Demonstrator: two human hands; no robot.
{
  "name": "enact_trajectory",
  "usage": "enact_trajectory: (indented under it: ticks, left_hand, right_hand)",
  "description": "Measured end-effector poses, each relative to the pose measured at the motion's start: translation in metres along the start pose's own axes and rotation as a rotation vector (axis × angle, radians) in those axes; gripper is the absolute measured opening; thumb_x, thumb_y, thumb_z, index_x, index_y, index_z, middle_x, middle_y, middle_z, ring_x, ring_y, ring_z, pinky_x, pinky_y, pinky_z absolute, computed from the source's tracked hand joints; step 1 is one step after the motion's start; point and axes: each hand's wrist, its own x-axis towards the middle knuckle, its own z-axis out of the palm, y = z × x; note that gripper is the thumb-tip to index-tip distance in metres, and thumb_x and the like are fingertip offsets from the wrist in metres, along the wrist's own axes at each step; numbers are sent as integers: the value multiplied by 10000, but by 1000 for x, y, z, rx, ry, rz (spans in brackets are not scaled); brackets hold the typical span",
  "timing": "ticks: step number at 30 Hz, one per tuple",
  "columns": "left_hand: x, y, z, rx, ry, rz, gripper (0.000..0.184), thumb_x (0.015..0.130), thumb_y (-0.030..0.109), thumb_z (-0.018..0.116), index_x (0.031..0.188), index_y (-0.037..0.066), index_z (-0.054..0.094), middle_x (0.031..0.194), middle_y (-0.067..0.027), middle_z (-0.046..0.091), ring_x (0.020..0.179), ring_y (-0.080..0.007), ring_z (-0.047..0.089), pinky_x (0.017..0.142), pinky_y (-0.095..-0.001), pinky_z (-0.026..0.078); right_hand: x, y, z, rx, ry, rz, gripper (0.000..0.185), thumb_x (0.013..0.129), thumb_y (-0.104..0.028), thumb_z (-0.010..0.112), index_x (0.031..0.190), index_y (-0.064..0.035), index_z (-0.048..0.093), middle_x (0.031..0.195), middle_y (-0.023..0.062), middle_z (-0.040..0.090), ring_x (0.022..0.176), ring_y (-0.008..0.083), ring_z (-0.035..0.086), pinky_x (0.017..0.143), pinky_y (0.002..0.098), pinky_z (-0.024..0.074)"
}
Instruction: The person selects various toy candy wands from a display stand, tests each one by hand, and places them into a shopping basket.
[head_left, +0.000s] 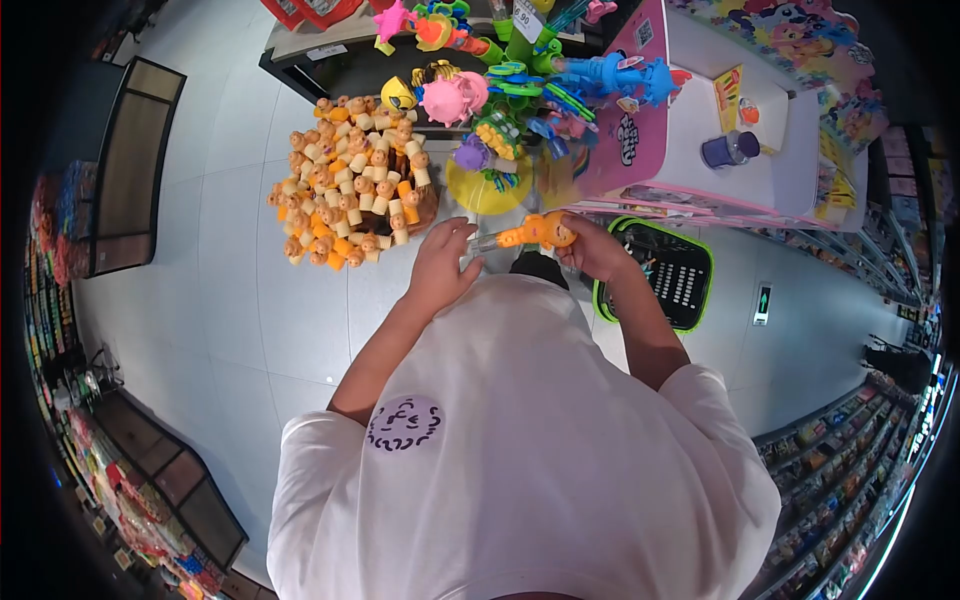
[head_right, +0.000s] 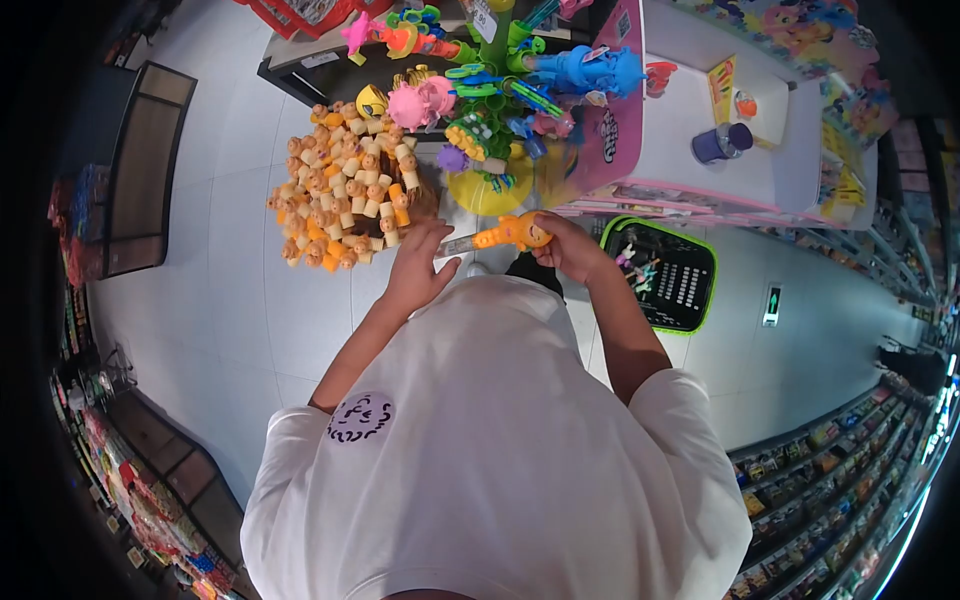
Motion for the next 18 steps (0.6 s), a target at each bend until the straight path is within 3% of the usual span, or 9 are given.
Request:
enact_trajectory:
  ticks: [1,4,8,10,11,16,18]
  left_hand:
    - [3,4,-5,2,-1,-4,421,793,218,676,1147,17,566,1130,-151,581,1020,-324,566,882,-391,464]
    - [8,13,-13,-237,-321,-176,435,853,304,650,1163,11,568,1063,-181,605,936,-320,612,807,-375,495]
    - [10,28,-23,-379,-433,-326,440,877,367,604,1166,36,582,1019,-155,637,855,-304,619,785,-375,492]
    - [9,28,-23,-430,-523,-422,429,898,380,588,1163,43,576,902,-134,644,747,-248,609,715,-341,483]
    - [7,25,-20,-429,-523,-421,429,898,380,588,1163,43,576,902,-134,644,747,-248,609,715,-341,483]
    - [0,14,-9,-788,-399,-548,324,942,324,552,1109,47,563,772,-2,572,654,-90,513,627,-256,436]
    - [-1,10,-7,-823,-378,-569,302,951,313,542,1097,50,561,765,11,559,650,-75,503,619,-242,428]
  right_hand:
    - [-2,-2,5,0,-2,4,332,915,-322,558,1175,-120,524,924,34,597,657,96,545,586,222,475]
    - [-5,-10,20,-30,-71,-10,348,919,-307,545,1202,-106,522,943,41,601,664,90,537,592,218,466]
    - [-2,-16,33,-145,-238,-19,390,927,-311,540,1243,-86,508,983,47,596,716,94,550,614,213,457]
    - [2,-15,36,-168,-270,-17,428,930,-331,543,1271,-76,495,1010,52,591,752,100,565,633,213,461]
    - [6,-12,36,-137,-238,-28,422,937,-352,532,1262,-85,500,1008,44,591,749,101,565,641,220,460]
    - [21,-7,43,61,-178,-38,368,983,-414,432,1168,-112,529,977,17,595,713,91,553,637,236,455]
    - [17,-9,55,106,-86,-65,372,986,-441,411,1144,-125,526,936,-3,601,707,91,555,655,248,460]
